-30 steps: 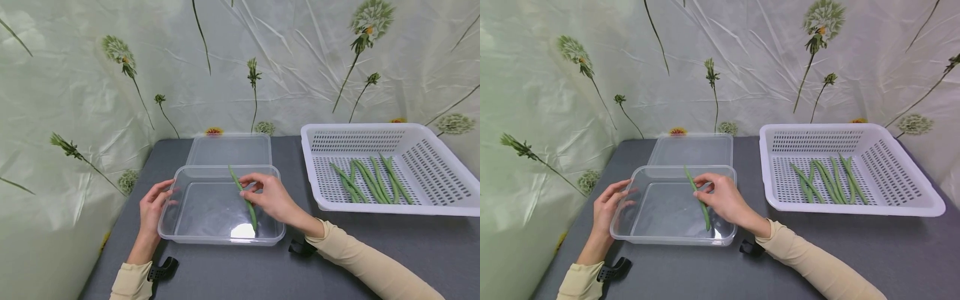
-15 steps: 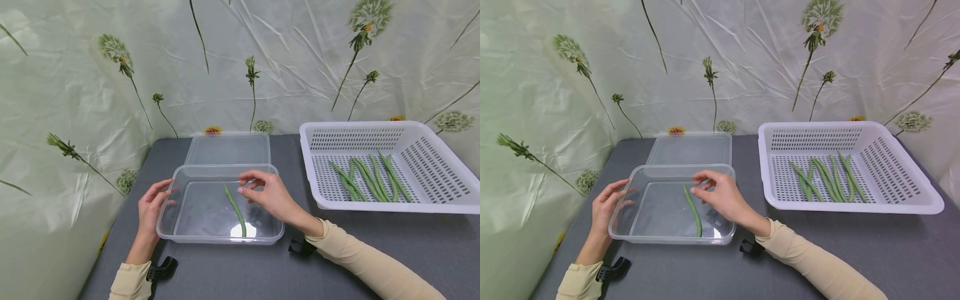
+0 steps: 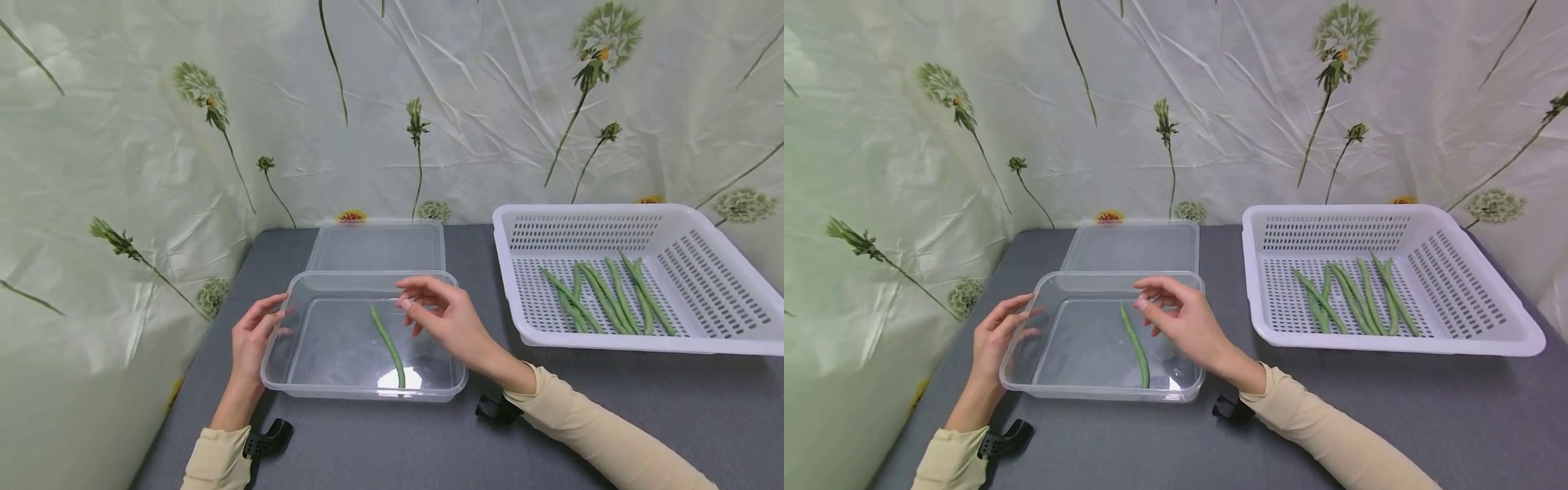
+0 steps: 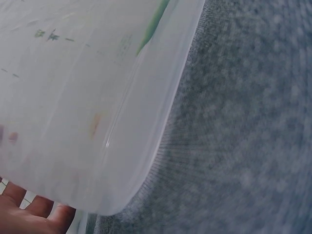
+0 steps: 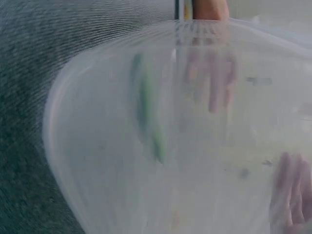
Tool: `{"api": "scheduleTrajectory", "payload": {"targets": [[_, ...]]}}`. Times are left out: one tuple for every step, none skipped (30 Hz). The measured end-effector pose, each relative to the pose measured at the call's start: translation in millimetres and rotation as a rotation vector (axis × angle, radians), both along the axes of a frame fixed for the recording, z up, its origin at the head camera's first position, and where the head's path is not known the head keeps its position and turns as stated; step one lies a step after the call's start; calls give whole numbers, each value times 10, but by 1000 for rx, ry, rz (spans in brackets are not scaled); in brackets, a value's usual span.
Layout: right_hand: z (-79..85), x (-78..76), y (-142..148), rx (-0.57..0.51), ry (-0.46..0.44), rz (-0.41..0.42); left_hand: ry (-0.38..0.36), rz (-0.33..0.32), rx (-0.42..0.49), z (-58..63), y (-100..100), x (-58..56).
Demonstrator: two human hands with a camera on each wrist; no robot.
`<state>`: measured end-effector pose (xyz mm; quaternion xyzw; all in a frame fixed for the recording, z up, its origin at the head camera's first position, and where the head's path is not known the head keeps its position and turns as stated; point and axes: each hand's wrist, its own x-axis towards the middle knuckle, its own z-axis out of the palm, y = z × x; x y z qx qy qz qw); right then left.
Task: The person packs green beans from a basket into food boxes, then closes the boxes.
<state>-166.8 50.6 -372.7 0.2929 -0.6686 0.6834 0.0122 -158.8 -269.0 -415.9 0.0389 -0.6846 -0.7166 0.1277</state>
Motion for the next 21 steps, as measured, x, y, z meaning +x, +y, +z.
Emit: {"api": "scheduleTrajectory", "payload": {"targets": [[-19, -18, 15, -10, 3, 2, -3, -3, -2, -1, 2, -4], [-22, -31, 32, -18, 11, 1, -4, -5, -3, -1, 4, -9], [-16, -40, 49, -27, 19, 0, -3, -6, -3, 0, 6, -14], [-5, -45, 64, -32, 20, -2, -4, -5, -4, 2, 7, -18], [7, -47, 80, -31, 25, -5, -4, -3, -5, 3, 8, -20], [18, -45, 96, -29, 26, -9, -6, 0, -5, 4, 9, -21], [31, -35, 112, -25, 22, -10, -10, 4, -6, 4, 11, -20], [42, -23, 128, -16, 18, -11, -13, 5, -7, 4, 12, -17], [50, -5, 145, -4, 15, -8, -18, 5, -8, 4, 13, -14], [60, 16, 162, 10, 12, -5, -24, 4, -8, 3, 13, -11], [70, 39, 180, 25, 12, -3, -28, 0, -3, 2, 13, -9], [81, 62, 198, 38, 14, -1, -31, -3, 2, 2, 12, -6], [94, 84, 216, 51, 17, 1, -32, -6, 7, 3, 11, -3], [104, 105, 236, 63, 21, 1, -32, -11, 13, 4, 10, -2], [119, 126, 256, 71, 24, 2, -32, -18, 18, 5, 9, -2], [133, 143, 276, 73, 25, 3, -30, -23, 25, 7, 8, -1], [147, 155, 295, 76, 28, 1, -27, -26, 32, 9, 7, 0], [161, 165, 313, 78, 27, 0, -25, -26, 35, 11, 6, 0], [175, 174, 332, 83, 25, -3, -25, -26, 36, 13, 5, 1], [182, 178, 353, 88, 24, -7, -25, -26, 37, 12, 4, 2], [195, 185, 373, 91, 21, -11, -26, -26, 37, 11, 4, 4]]}}
